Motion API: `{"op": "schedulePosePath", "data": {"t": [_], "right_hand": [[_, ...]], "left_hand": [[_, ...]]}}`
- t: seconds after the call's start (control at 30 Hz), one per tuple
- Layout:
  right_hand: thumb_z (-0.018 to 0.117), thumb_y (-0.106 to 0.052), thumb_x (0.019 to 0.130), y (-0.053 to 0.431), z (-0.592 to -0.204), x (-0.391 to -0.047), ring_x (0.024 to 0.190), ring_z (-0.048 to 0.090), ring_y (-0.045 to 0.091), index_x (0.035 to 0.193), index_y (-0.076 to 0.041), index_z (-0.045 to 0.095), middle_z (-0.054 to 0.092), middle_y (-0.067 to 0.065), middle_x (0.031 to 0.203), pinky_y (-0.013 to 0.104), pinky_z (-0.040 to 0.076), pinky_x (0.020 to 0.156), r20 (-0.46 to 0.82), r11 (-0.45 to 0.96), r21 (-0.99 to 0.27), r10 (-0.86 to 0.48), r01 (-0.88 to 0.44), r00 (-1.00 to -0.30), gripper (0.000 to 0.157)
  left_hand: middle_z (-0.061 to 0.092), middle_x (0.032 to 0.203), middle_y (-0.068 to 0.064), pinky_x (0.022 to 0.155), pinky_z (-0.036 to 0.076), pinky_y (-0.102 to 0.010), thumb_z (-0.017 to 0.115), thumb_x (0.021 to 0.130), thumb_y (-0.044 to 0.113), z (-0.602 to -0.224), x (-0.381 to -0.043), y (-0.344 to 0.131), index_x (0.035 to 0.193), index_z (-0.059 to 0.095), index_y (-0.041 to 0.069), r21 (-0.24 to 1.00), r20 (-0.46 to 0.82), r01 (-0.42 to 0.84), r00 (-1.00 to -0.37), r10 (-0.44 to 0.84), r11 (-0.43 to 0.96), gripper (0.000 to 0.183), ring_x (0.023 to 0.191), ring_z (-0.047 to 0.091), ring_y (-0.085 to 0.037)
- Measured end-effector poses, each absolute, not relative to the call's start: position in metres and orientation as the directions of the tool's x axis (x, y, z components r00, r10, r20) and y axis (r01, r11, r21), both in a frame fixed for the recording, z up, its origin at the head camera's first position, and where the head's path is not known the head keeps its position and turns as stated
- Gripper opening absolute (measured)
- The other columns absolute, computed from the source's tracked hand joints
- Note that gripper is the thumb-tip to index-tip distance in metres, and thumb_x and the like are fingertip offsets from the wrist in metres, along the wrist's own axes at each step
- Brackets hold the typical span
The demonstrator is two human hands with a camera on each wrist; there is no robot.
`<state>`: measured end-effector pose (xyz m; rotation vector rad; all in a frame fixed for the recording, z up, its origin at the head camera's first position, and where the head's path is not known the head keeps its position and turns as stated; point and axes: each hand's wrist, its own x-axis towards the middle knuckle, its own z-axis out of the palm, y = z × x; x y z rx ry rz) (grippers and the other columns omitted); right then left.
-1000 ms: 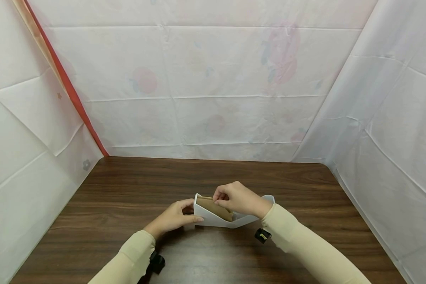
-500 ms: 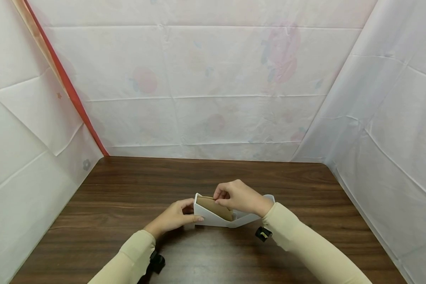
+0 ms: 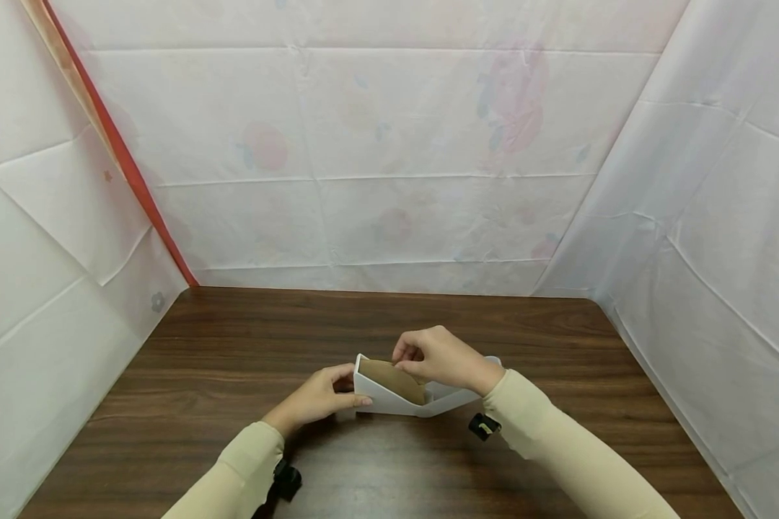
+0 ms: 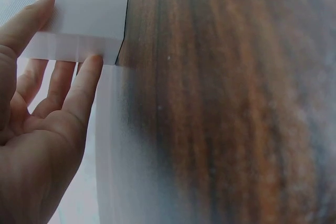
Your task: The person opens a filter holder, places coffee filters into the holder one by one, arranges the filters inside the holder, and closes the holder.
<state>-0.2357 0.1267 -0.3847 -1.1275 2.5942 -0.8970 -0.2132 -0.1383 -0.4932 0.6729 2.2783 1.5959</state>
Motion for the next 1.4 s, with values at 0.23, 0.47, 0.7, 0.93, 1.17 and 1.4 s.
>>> {"op": "schedulePosePath", "data": {"t": [0.23,0.47,0.7,0.93,1.17,1.4], "right_hand": [[0.072,-0.012,0.094,0.132,-0.382,-0.235,0.075,0.064,0.008,0.1,-0.012,0.071,0.067,-0.009,0.084,0.025,0.053,0.066,0.077,0.537,-0.59,-0.706,-0.604,-0.704,0.006],[0.074,-0.014,0.094,0.14,-0.376,-0.235,0.074,0.063,0.004,0.101,-0.012,0.071,0.067,-0.012,0.084,0.026,0.053,0.067,0.09,0.542,-0.577,-0.701,-0.611,-0.707,0.008],[0.075,-0.013,0.092,0.156,-0.371,-0.235,0.077,0.063,0.003,0.1,-0.014,0.071,0.068,-0.012,0.086,0.025,0.053,0.068,0.137,0.534,-0.569,-0.688,-0.625,-0.713,0.008],[0.074,-0.014,0.093,0.171,-0.367,-0.235,0.079,0.064,0.004,0.1,-0.017,0.071,0.068,-0.012,0.087,0.025,0.054,0.069,0.135,0.544,-0.572,-0.676,-0.614,-0.724,0.008],[0.074,-0.019,0.094,0.186,-0.362,-0.234,0.082,0.064,0.006,0.101,-0.021,0.071,0.068,-0.013,0.09,0.027,0.054,0.073,0.093,0.584,-0.577,-0.648,-0.571,-0.756,0.009],[0.076,-0.023,0.093,0.205,-0.358,-0.229,0.084,0.064,0.004,0.104,-0.021,0.072,0.067,-0.016,0.091,0.028,0.054,0.075,0.11,0.594,-0.566,-0.633,-0.572,-0.766,0.012]], "left_hand": [[0.07,0.108,-0.002,0.08,0.054,-0.032,0.08,0.089,0.023,-0.493,-0.212,-0.137,0.125,0.065,0.011,0.934,0.045,0.22,-0.852,0.521,0.28,0.04,0.1,0.066,-0.023],[0.071,0.108,-0.002,0.081,0.054,-0.03,0.079,0.089,0.023,-0.492,-0.212,-0.137,0.124,0.065,0.011,0.927,0.063,0.243,-0.852,0.52,0.286,0.04,0.099,0.067,-0.021],[0.071,0.109,-0.003,0.081,0.054,-0.031,0.079,0.089,0.023,-0.491,-0.211,-0.137,0.125,0.065,0.01,0.931,0.065,0.241,-0.849,0.525,0.274,0.04,0.1,0.067,-0.021],[0.071,0.107,-0.002,0.08,0.054,-0.031,0.081,0.088,0.022,-0.491,-0.212,-0.138,0.123,0.065,0.012,0.938,0.04,0.211,-0.855,0.517,0.276,0.04,0.099,0.067,-0.021],[0.071,0.107,-0.001,0.08,0.054,-0.032,0.081,0.088,0.024,-0.49,-0.212,-0.137,0.123,0.066,0.013,0.934,0.046,0.223,-0.851,0.523,0.28,0.04,0.099,0.067,-0.022],[0.07,0.108,-0.004,0.079,0.055,-0.032,0.08,0.089,0.022,-0.491,-0.212,-0.138,0.124,0.065,0.01,0.94,0.056,0.222,-0.849,0.526,0.26,0.04,0.098,0.067,-0.022]]}}
